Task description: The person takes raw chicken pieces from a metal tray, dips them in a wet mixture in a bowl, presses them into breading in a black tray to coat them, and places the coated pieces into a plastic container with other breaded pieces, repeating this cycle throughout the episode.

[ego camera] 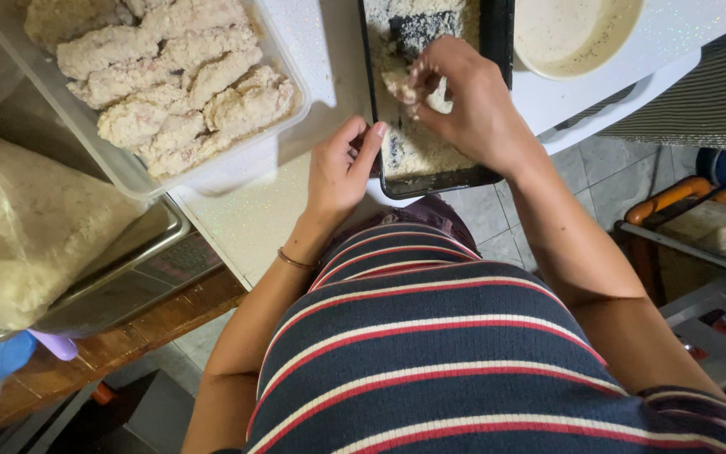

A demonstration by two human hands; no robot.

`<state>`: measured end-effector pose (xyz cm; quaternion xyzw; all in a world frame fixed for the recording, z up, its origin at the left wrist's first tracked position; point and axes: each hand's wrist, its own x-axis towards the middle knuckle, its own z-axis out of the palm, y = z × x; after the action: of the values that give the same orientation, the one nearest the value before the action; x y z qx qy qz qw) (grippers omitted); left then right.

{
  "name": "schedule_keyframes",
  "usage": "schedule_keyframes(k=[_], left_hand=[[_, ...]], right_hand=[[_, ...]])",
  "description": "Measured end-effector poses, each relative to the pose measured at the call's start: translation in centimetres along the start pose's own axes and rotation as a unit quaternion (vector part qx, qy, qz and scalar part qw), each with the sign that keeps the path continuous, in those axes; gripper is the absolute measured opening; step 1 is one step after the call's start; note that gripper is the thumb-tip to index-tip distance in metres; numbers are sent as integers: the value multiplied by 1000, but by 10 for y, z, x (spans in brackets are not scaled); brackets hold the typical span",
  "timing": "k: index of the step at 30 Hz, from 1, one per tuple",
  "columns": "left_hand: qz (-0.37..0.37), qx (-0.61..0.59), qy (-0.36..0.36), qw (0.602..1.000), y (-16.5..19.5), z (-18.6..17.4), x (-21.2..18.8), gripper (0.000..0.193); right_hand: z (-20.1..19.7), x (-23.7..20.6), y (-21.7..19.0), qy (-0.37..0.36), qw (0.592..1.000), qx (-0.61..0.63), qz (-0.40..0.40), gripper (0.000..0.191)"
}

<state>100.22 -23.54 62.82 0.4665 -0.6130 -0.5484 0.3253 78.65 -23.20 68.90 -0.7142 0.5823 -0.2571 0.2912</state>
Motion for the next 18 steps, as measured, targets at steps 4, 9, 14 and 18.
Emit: schedule_keyframes(k=[4,9,14,18], left_hand=[[5,0,-2,1000,-2,-2,-3,36],[-6,-14,-2,1000,-32,4,-13,34],[-22,-154,9,988,-57,17,-16,26],[-61,-29,12,998,-54,13,-15,27]], right_hand=[[1,-12,-2,-70,994,-36,-76,30],[15,-34,6,-85,968,-217,96,35],[42,-39,1,-88,919,-340,178,44],[52,-38,-2,-168,925,-246,237,54]])
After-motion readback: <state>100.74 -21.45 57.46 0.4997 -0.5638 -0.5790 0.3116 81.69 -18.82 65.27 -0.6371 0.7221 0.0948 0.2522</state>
